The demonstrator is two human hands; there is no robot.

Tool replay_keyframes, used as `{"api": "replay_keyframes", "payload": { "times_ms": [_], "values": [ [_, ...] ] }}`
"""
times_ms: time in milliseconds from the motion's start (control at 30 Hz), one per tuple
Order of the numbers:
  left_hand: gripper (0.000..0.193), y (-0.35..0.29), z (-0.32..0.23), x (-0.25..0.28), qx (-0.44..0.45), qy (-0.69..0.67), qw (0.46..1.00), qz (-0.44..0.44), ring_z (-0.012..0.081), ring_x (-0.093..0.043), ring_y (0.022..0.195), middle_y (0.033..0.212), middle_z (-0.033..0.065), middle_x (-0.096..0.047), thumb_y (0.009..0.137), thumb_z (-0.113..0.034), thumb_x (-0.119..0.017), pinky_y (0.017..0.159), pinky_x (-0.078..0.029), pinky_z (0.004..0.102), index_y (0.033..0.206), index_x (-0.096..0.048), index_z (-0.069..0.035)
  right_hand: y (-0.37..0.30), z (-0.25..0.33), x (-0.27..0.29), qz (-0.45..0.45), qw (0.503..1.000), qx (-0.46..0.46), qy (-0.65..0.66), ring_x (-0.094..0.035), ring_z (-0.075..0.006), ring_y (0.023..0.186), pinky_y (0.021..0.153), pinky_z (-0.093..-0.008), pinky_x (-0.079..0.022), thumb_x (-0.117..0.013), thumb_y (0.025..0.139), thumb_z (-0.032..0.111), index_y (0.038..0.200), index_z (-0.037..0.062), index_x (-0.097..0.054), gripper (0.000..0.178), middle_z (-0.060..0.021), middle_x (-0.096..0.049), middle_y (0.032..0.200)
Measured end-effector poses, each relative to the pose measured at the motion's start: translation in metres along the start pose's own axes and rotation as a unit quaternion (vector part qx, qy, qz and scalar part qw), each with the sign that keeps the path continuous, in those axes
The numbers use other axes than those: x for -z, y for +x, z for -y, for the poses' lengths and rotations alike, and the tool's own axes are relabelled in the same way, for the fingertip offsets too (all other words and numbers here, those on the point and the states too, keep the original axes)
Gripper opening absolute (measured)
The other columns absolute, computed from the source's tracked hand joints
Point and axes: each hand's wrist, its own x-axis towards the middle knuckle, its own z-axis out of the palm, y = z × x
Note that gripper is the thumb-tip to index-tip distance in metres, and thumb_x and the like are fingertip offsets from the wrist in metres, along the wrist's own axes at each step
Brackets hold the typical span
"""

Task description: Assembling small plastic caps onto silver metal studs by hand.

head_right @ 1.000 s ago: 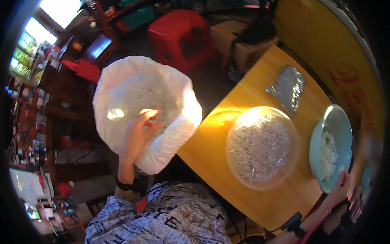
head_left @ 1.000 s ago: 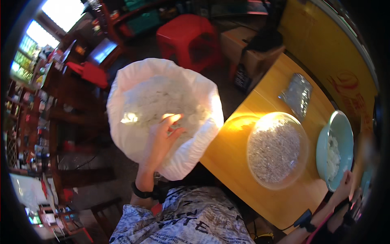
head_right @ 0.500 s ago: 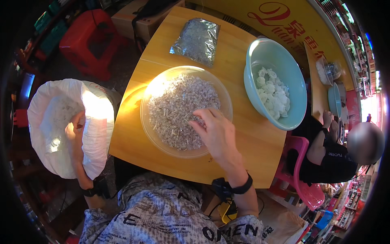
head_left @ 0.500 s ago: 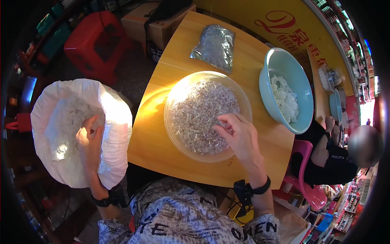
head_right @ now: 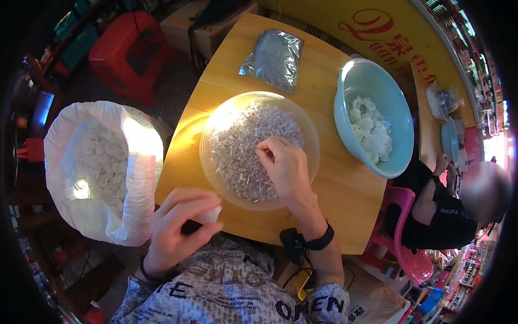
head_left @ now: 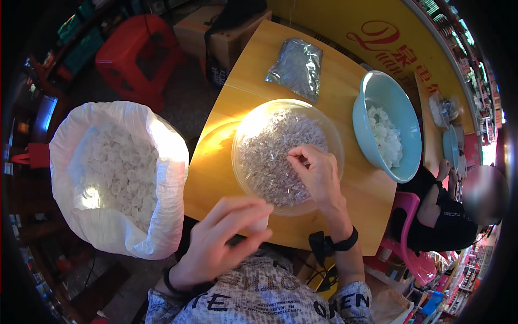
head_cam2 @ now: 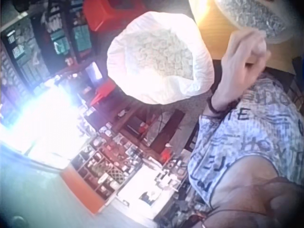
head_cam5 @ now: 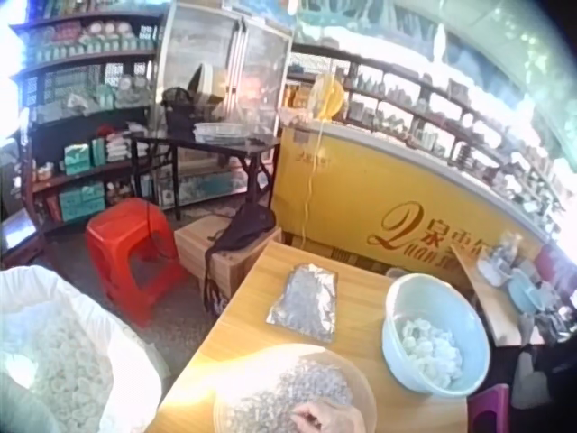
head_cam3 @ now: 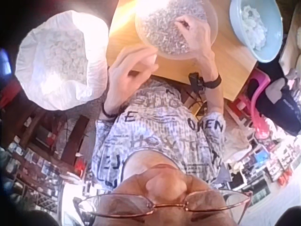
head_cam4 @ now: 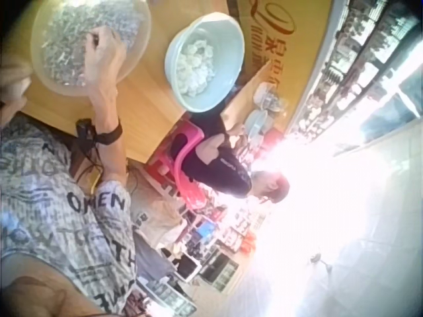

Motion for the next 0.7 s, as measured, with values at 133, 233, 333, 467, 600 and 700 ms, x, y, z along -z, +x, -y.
{"api": "replay_keyframes", "payload": {
  "times_ms": [133,233,333,467,600,700],
  "values": [
    [0.028,0.010,0.058,-0.035,0.147,-0.163,0.976,-0.011,0.0098,-0.057,0.083,0.103,0.0064,-0.056,0.077,-0.004,-0.070,0.068,-0.047,0.0216,0.105,-0.064,-0.003,-0.004,0.009,0.003,-0.006,0.994,-0.055,0.097,-0.061,-0.0094,0.070,0.062,-0.0227,-0.049,-0.066,0.080,0.001,0.087,-0.0006,-0.064,0.008,-0.0053,-0.064,0.079],
    [0.028,0.020,0.068,-0.039,0.157,-0.208,0.964,-0.045,0.0070,-0.054,0.082,0.102,0.0035,-0.054,0.078,-0.002,-0.069,0.069,-0.045,0.0191,0.105,-0.064,-0.004,-0.008,0.015,0.007,0.009,0.971,-0.090,0.220,-0.060,-0.0079,0.070,0.063,-0.0212,-0.050,-0.065,0.082,0.002,0.088,-0.0009,-0.064,0.007,-0.0034,-0.064,0.080],
    [0.027,0.026,0.070,-0.040,0.158,-0.222,0.960,-0.061,0.0065,-0.053,0.083,0.104,0.0029,-0.052,0.078,-0.001,-0.069,0.071,-0.044,0.0184,0.104,-0.065,-0.004,-0.010,0.024,0.007,0.043,0.927,-0.137,0.346,-0.059,-0.0070,0.069,0.062,-0.0198,-0.050,-0.065,0.082,0.002,0.091,-0.0011,-0.064,0.009,-0.0023,-0.063,0.079],
    [0.022,0.027,0.066,-0.037,0.166,-0.297,0.937,-0.084,0.0077,-0.053,0.089,0.107,0.0042,-0.051,0.080,-0.002,-0.068,0.075,-0.045,0.0193,0.102,-0.066,-0.003,-0.010,0.039,0.010,0.121,0.889,-0.173,0.407,-0.058,-0.0061,0.065,0.059,-0.0190,-0.049,-0.065,0.083,0.005,0.093,-0.0014,-0.065,0.012,-0.0006,-0.062,0.076],
    [0.019,0.020,0.075,-0.029,0.149,-0.264,0.951,-0.065,0.0086,-0.053,0.092,0.108,0.0054,-0.050,0.080,-0.001,-0.068,0.077,-0.045,0.0199,0.099,-0.067,-0.002,-0.006,0.041,0.005,0.172,0.882,-0.184,0.399,-0.057,-0.0056,0.062,0.057,-0.0187,-0.047,-0.064,0.084,0.008,0.092,-0.0014,-0.064,0.012,-0.0006,-0.062,0.075],
    [0.016,0.018,0.075,-0.030,0.151,-0.276,0.947,-0.065,0.0091,-0.054,0.093,0.107,0.0054,-0.050,0.081,-0.001,-0.067,0.078,-0.045,0.0204,0.096,-0.068,-0.002,-0.004,0.042,0.001,0.196,0.876,-0.191,0.397,-0.056,-0.0054,0.061,0.056,-0.0187,-0.046,-0.064,0.084,0.009,0.090,-0.0015,-0.063,0.012,-0.0007,-0.061,0.076]
  ]
}}
